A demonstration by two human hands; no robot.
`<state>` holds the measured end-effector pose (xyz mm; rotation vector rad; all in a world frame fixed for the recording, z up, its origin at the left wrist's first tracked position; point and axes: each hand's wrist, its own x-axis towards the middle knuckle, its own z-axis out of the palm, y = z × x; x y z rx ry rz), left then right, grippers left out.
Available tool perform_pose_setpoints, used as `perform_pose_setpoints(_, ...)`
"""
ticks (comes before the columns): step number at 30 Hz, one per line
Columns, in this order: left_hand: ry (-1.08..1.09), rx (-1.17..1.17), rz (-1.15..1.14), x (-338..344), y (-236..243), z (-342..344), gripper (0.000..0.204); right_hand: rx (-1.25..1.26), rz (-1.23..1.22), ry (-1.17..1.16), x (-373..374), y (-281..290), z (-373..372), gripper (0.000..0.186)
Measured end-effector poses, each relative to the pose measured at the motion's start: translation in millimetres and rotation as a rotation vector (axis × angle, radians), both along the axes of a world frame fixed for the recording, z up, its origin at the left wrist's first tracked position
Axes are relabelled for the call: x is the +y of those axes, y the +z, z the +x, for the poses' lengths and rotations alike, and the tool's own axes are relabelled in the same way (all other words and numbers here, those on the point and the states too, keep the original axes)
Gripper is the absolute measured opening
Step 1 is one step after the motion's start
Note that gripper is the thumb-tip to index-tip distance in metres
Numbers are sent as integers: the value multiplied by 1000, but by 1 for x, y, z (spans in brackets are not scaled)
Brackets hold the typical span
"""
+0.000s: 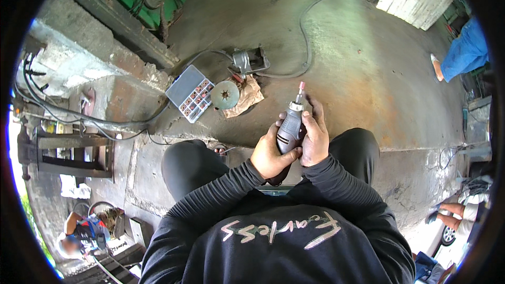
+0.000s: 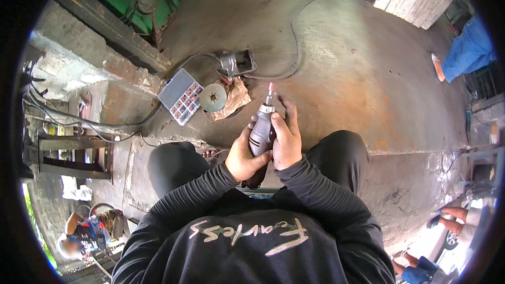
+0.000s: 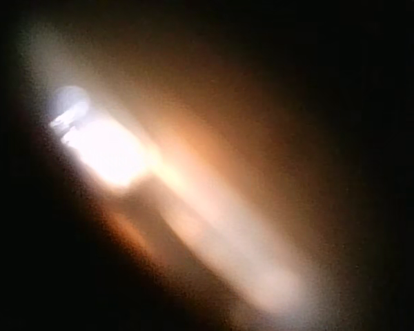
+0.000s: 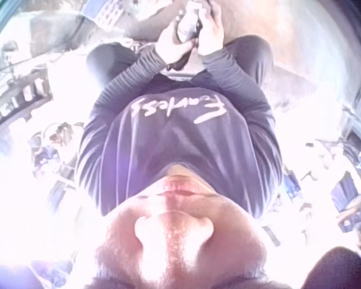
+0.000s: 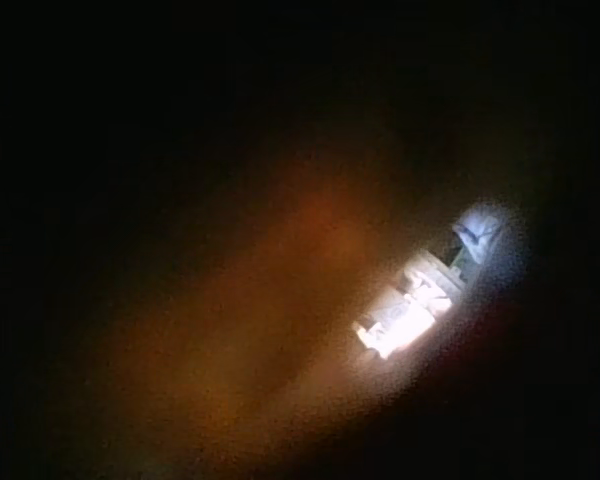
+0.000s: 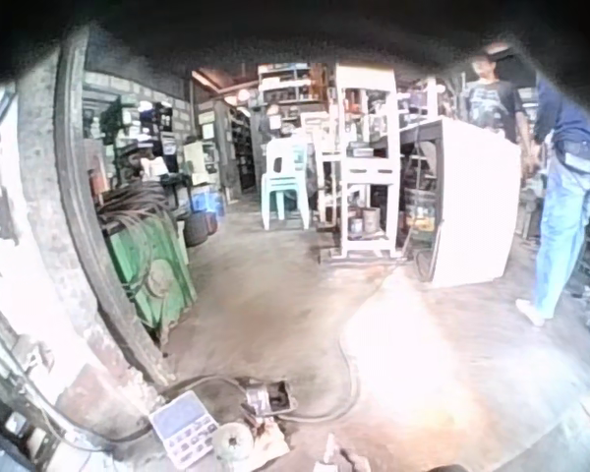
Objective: The person sits on the floor and uses a rotary tool to grind a metal part held in a bench vise. They adjust the tool and the part, then wipe the part with a cloth.
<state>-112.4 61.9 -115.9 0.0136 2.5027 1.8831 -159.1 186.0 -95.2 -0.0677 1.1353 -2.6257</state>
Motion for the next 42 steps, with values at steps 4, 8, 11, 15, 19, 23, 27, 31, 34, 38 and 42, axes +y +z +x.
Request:
perform_pose_setpoints(4, 66, 74, 88, -2, 0, 0, 70, -25, -1, 156, 8, -21, -13, 59)
perform_pose_setpoints(8, 145, -150, 368, 1, 1, -3, 52, -61, 246, 341, 10, -52, -12, 63)
perform_pose_setpoints(11, 62, -355, 267, -8, 1, -15, 39, -337, 68, 396, 7, -62, -13, 42)
perform_pose_setpoints(15, -301, 127, -741, -40, 22, -40, 38, -318, -208, 534, 6, -52, -24, 52)
perform_pose_setpoints(19, -188, 63, -461, -93, 66, -77, 31, -548, -159, 374, 14, -48, -40, 53)
perform_pose_setpoints(23, -104, -56, -412, -137, 105, -104, 34, -518, -323, 425, 34, -52, -54, 68)
perform_pose_setpoints(27, -9, -269, -414, -144, 91, -170, 37, -531, -206, 411, 33, -53, -61, 61)
perform_pose_setpoints(31, 48, -85, -406, -143, 87, -206, 40, -578, -209, 363, 24, -53, -60, 59)
perform_pose_setpoints(34, -109, -68, 190, -165, 115, -161, 40, -604, -136, 370, 23, -54, -63, 58)
perform_pose_setpoints(38, -356, -1046, -190, -204, 144, -31, 45, -737, 14, 271, 24, -54, -66, 55)
perform_pose_setpoints(42, -431, -1390, -528, -202, 104, 108, 43, -763, -18, 260, 19, -50, -63, 54)
